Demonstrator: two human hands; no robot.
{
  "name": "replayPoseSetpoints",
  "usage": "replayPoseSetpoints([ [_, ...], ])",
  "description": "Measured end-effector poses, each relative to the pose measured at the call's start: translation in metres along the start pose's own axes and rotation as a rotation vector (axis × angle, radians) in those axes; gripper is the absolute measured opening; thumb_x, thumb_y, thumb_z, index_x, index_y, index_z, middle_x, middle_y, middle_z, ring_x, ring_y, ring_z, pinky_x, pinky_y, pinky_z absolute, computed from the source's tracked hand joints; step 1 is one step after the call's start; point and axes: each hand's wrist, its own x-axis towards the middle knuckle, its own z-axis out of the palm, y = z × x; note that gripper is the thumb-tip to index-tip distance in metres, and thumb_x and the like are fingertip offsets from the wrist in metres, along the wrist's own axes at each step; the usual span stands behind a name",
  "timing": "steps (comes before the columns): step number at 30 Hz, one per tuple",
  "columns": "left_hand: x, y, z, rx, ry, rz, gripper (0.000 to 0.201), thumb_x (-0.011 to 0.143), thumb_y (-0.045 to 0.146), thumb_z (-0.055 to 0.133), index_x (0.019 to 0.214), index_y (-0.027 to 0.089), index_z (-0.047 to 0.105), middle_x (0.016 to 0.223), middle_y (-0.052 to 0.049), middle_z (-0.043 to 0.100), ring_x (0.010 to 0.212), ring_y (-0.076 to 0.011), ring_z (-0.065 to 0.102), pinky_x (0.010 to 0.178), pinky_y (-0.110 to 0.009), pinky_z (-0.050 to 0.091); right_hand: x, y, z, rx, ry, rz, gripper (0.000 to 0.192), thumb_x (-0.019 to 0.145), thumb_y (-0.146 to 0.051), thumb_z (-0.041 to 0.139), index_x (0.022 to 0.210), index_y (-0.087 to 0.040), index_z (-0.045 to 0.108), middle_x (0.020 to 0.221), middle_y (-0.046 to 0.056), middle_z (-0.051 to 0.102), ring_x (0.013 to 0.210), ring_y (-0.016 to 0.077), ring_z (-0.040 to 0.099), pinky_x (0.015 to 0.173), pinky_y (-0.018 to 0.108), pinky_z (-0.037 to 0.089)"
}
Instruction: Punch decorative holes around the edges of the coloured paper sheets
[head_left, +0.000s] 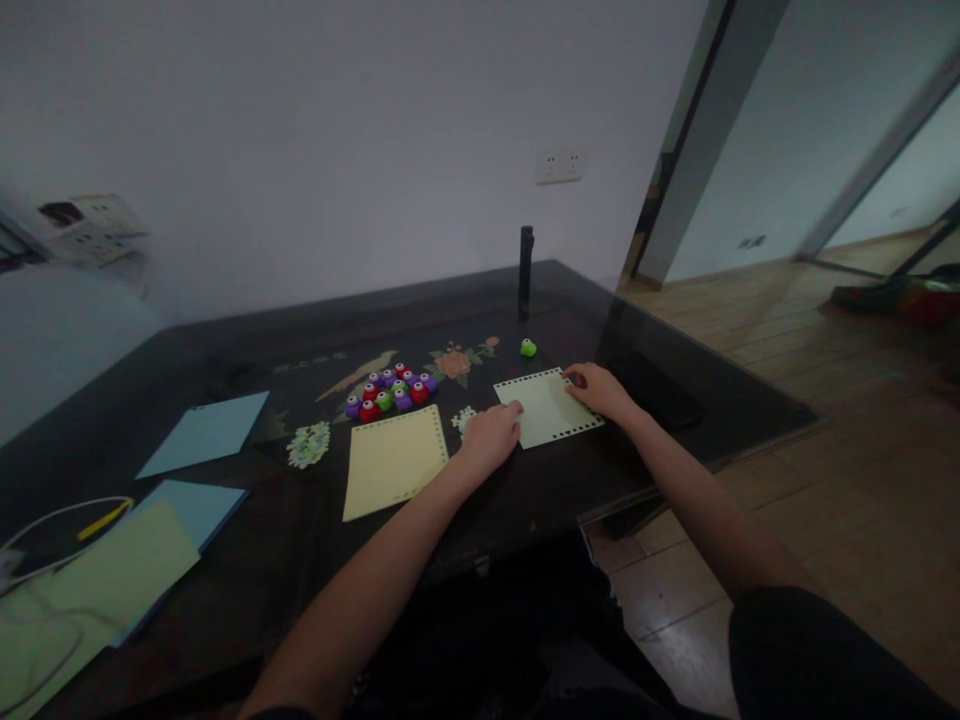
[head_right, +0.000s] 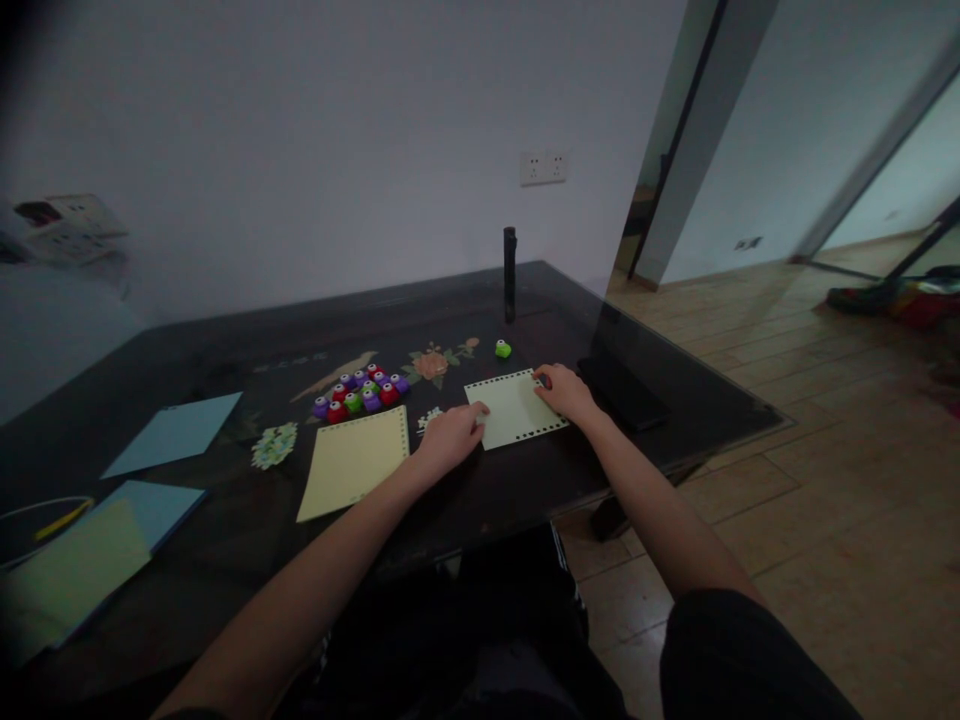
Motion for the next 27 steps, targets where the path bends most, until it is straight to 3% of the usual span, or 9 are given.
replayPoseSetpoints([
  [12,-0.002,0.002,-0.001,0.001,-0.005,0.009,0.031,0.087,0.022,0.041,0.115,0.023,0.053,0.110,-0.011,0.063,0.098,-0.0261,0.061,0.077,-0.036,0.047,-0.001,-0.001,-0.002,0.022,-0.015,0.004,0.027,0.077,-0.022,0.060,0.103,-0.018,0.062,0.076,0.003,0.054,0.068,0.0153,0.050,0.061,0.026,0.037],
  [17,-0.004,0.001,-0.003,-0.006,0.014,0.027,0.035,0.087,0.023,0.041,0.122,0.023,0.046,0.110,-0.012,0.063,0.098,-0.0271,0.061,0.076,-0.036,0.046,-0.001,-0.001,-0.003,0.047,0.002,-0.008,0.025,0.078,-0.024,0.058,0.101,-0.017,0.063,0.075,0.003,0.054,0.068,0.0154,0.050,0.062,0.027,0.037],
  [24,-0.017,0.009,-0.038,-0.071,0.130,0.037,0.022,0.084,0.024,0.049,0.106,0.023,0.049,0.097,-0.005,0.064,0.083,-0.0208,0.061,0.068,-0.028,0.042,0.000,-0.002,-0.006,0.132,0.112,-0.012,0.020,0.079,-0.025,0.055,0.095,-0.017,0.065,0.072,0.003,0.055,0.067,0.0164,0.050,0.063,0.028,0.038],
  [27,-0.027,-0.011,-0.056,-0.080,0.221,0.049,0.009,0.082,0.023,0.049,0.091,0.023,0.051,0.089,-0.003,0.062,0.076,-0.0183,0.058,0.060,-0.026,0.038,-0.001,-0.010,-0.009,0.193,0.146,-0.022,0.019,0.078,-0.023,0.055,0.092,-0.017,0.066,0.071,0.003,0.057,0.066,0.0164,0.051,0.063,0.028,0.039],
])
